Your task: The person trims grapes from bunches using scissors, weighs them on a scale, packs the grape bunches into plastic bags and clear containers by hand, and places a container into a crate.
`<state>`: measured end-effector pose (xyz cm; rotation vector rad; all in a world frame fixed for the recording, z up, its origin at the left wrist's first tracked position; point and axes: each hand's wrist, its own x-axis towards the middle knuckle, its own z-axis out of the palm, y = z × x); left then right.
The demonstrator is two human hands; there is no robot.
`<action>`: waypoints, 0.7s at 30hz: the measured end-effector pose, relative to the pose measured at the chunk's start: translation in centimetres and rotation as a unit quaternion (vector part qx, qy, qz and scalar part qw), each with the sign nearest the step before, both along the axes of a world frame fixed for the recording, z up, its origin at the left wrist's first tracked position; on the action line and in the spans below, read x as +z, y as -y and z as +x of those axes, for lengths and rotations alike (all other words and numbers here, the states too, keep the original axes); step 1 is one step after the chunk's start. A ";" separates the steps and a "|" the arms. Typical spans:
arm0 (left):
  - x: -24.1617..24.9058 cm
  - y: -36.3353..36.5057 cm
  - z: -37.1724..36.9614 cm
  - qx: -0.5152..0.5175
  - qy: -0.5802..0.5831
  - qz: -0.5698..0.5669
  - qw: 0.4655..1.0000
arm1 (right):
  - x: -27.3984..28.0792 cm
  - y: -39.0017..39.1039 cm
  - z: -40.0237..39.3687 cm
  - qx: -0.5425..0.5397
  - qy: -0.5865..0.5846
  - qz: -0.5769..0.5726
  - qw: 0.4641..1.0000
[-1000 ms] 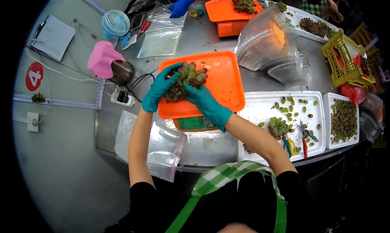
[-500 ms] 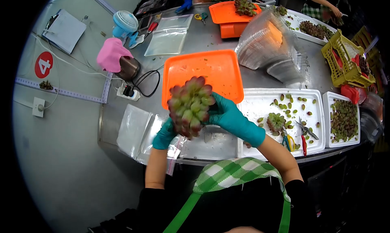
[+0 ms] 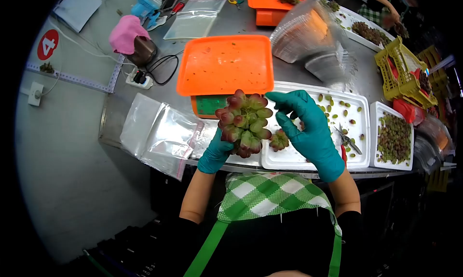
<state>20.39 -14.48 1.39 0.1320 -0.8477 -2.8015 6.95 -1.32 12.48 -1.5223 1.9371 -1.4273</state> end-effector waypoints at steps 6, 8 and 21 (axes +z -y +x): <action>-0.1 -4.3 -0.2 0.047 0.058 -0.118 0.990 | 0.1 -2.1 -0.4 0.012 -0.252 0.120 0.960; 0.1 -5.0 -0.9 0.006 0.035 -0.133 0.990 | -0.3 -2.7 -0.7 0.008 -0.255 0.149 0.955; -3.8 -8.8 -5.1 -0.115 0.134 -0.103 0.979 | -2.9 -7.0 -5.2 -0.042 -0.294 0.199 0.934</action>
